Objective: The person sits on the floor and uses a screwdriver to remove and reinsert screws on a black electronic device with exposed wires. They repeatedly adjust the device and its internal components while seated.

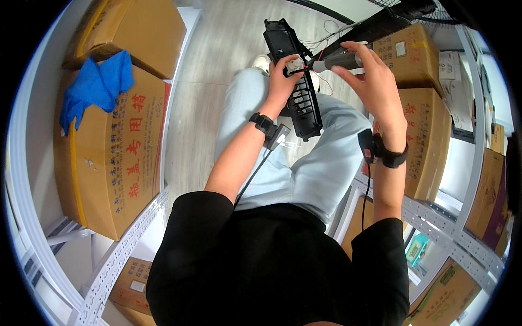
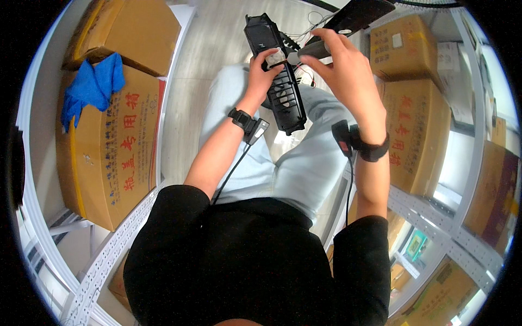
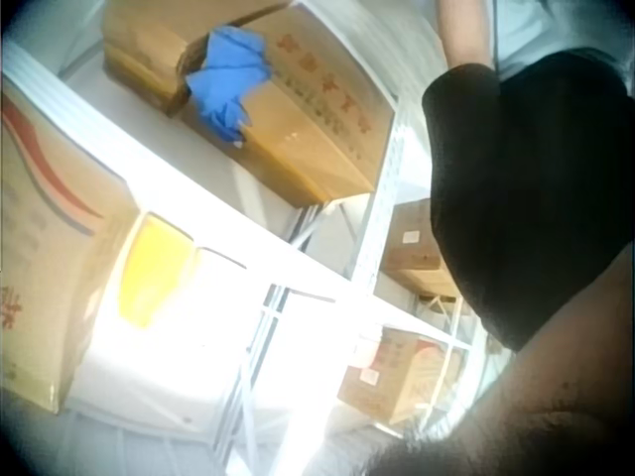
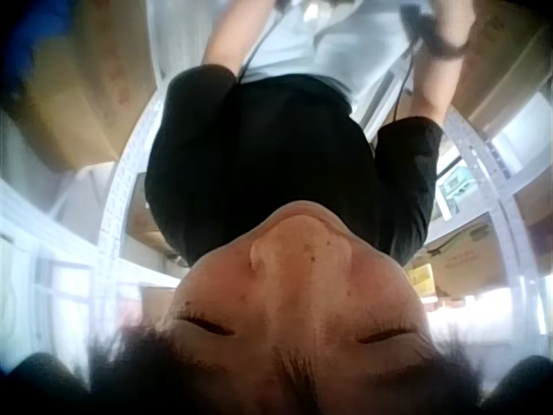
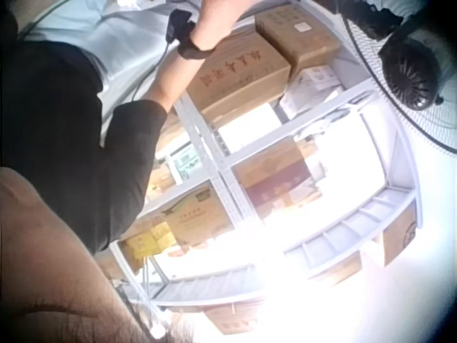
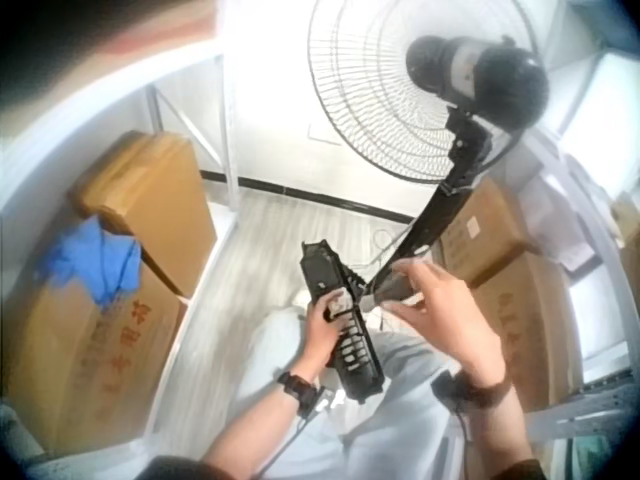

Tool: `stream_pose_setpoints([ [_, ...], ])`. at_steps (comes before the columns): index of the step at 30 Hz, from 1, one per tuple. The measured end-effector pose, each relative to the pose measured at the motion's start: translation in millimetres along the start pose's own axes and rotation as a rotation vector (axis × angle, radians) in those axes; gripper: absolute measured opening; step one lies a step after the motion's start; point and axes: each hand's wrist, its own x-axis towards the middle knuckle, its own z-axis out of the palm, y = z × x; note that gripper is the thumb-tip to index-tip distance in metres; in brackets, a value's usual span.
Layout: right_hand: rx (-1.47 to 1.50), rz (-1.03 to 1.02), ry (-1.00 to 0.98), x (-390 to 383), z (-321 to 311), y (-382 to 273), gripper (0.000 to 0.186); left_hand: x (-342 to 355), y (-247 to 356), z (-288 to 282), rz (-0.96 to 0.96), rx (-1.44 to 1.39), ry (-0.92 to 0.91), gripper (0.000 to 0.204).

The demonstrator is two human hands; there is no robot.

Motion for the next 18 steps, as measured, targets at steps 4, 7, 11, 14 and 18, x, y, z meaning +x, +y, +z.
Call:
stream_pose_setpoints([
  [4, 0.03, -0.05, -0.021, -2.1, -2.0, -1.1, 0.032, 0.9, -3.4, 1.3, -0.003, -0.015, 0.023, 0.048],
  [7, -0.339, 0.181, -0.141, 1.8, -0.7, -1.2, 0.024, 0.1, -1.0, -0.2, -0.018, -0.032, 0.008, 0.049],
  [11, -0.131, 0.096, -0.091, 1.6, 0.2, 2.3, 0.022, -1.1, 4.3, -2.0, -0.025, -0.011, 0.0, 0.048],
  [14, 0.172, -0.036, -0.041, 0.6, -3.4, -6.1, 0.027, -0.8, 1.9, -1.1, -0.002, -0.028, 0.009, 0.047],
  [18, -0.093, 0.08, -0.121, 1.9, -2.9, -7.9, 0.024, -1.3, 0.8, -0.9, 0.005, -0.036, 0.0, 0.047],
])
